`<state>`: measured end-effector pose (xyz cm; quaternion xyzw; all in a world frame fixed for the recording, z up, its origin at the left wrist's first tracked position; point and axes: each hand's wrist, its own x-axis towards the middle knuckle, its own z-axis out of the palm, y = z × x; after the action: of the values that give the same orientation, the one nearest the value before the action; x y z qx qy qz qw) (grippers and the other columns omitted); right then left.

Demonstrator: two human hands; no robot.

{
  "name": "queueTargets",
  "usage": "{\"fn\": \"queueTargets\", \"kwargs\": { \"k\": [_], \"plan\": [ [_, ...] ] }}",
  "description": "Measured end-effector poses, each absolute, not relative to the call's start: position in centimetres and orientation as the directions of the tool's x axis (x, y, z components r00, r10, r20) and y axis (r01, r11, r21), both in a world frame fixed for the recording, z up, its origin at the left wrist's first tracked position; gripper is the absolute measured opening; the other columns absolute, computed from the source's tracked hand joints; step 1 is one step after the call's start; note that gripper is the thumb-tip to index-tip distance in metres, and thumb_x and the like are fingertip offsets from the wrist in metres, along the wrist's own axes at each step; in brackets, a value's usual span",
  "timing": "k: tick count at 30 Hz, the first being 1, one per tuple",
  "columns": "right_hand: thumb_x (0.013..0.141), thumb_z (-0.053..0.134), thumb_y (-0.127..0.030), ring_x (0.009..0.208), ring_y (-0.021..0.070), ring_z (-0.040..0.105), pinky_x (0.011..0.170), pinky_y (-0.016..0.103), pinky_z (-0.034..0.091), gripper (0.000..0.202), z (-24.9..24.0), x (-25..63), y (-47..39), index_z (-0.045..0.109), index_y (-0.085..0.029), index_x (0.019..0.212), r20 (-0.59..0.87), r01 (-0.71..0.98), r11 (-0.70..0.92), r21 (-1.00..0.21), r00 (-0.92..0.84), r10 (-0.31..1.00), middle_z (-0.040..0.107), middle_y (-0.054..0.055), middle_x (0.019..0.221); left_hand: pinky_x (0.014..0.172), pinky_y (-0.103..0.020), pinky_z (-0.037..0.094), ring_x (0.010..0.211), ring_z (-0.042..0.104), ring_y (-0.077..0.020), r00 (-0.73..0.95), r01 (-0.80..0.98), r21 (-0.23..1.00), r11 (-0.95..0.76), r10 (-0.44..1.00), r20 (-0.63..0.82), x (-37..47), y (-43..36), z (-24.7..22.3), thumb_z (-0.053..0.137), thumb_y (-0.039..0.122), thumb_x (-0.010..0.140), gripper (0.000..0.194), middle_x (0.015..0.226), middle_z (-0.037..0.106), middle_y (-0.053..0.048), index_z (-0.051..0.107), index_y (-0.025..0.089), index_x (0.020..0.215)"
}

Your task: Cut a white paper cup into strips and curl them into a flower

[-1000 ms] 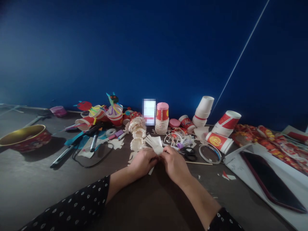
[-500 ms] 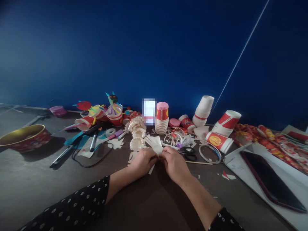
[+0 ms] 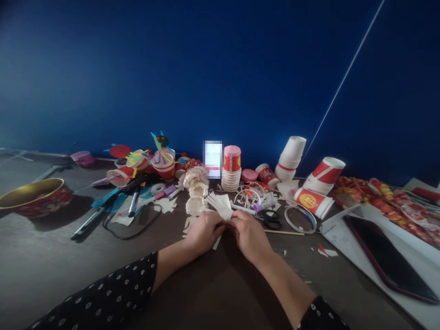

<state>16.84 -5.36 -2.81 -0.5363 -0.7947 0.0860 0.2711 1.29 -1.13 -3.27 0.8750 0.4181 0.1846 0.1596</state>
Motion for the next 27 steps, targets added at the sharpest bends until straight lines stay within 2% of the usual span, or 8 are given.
{"fn": "queueTargets", "kwargs": {
  "k": [5, 12, 16, 19, 23, 27],
  "plan": [
    [0.086, 0.048, -0.015, 0.081, 0.0181, 0.055, 0.072, 0.028, 0.043, 0.020, -2.9, 16.7, -5.3, 0.067, -0.018, 0.080, 0.339, 0.822, 0.397, -0.409, -0.267, 0.902, 0.060, 0.005, 0.087, 0.070, -0.027, 0.042, 0.080, 0.057, -0.0192, 0.584, 0.674, 0.434, -0.598, 0.791, 0.183, 1.3, -1.2, -3.1, 0.051, 0.018, 0.082, 0.015, 0.081, 0.064, -0.007, 0.065, 0.013, 0.077],
    [0.088, 0.046, -0.019, 0.082, 0.0183, 0.056, 0.073, 0.029, 0.044, 0.023, -3.0, 16.8, -5.2, 0.069, -0.021, 0.085, 0.337, 0.811, 0.405, -0.422, -0.275, 0.901, 0.060, 0.005, 0.089, 0.072, -0.027, 0.043, 0.081, 0.058, -0.0191, 0.647, 0.612, 0.445, -0.654, 0.737, 0.194, 0.8, -1.0, -3.0, 0.055, 0.016, 0.078, 0.011, 0.082, 0.064, -0.005, 0.066, 0.015, 0.077],
    [0.087, 0.046, -0.017, 0.084, 0.0179, 0.058, 0.074, 0.029, 0.046, 0.024, -2.9, 16.9, -5.4, 0.069, -0.023, 0.093, 0.357, 0.791, 0.436, -0.430, -0.294, 0.886, 0.062, 0.005, 0.092, 0.071, -0.026, 0.043, 0.080, 0.058, -0.0188, 0.629, 0.626, 0.437, -0.646, 0.750, 0.206, 0.9, -1.2, -3.0, 0.052, 0.015, 0.078, 0.013, 0.081, 0.064, -0.005, 0.065, 0.015, 0.077],
    [0.085, 0.047, -0.015, 0.091, 0.0178, 0.059, 0.080, 0.029, 0.047, 0.027, -2.6, 17.2, -5.5, 0.066, -0.023, 0.103, 0.397, 0.758, 0.465, -0.457, -0.294, 0.869, 0.062, 0.006, 0.103, 0.070, -0.025, 0.043, 0.078, 0.058, -0.0180, 0.615, 0.636, 0.441, -0.633, 0.761, 0.207, 1.0, -1.3, -3.0, 0.052, 0.014, 0.078, 0.013, 0.079, 0.064, -0.005, 0.065, 0.015, 0.076],
    [0.083, 0.049, -0.013, 0.098, 0.0192, 0.058, 0.085, 0.031, 0.047, 0.030, -2.1, 18.4, -5.6, 0.065, -0.022, 0.106, 0.456, 0.767, 0.442, -0.465, -0.220, 0.862, 0.062, 0.007, 0.107, 0.070, -0.025, 0.043, 0.077, 0.059, -0.0177, 0.597, 0.623, 0.468, -0.627, 0.767, 0.234, 0.9, -1.3, -3.2, 0.053, 0.019, 0.080, 0.014, 0.080, 0.065, -0.005, 0.066, 0.016, 0.080],
    [0.082, 0.050, -0.015, 0.087, 0.0191, 0.061, 0.080, 0.034, 0.049, 0.028, -1.8, 20.2, -5.7, 0.065, -0.021, 0.104, 0.420, 0.809, 0.341, -0.479, -0.130, 0.898, 0.062, 0.008, 0.106, 0.070, -0.025, 0.043, 0.078, 0.059, -0.0177, 0.598, 0.609, 0.485, -0.627, 0.765, 0.237, 0.9, -1.3, -3.3, 0.053, 0.020, 0.081, 0.014, 0.080, 0.066, -0.004, 0.067, 0.017, 0.082]
  ]
}}
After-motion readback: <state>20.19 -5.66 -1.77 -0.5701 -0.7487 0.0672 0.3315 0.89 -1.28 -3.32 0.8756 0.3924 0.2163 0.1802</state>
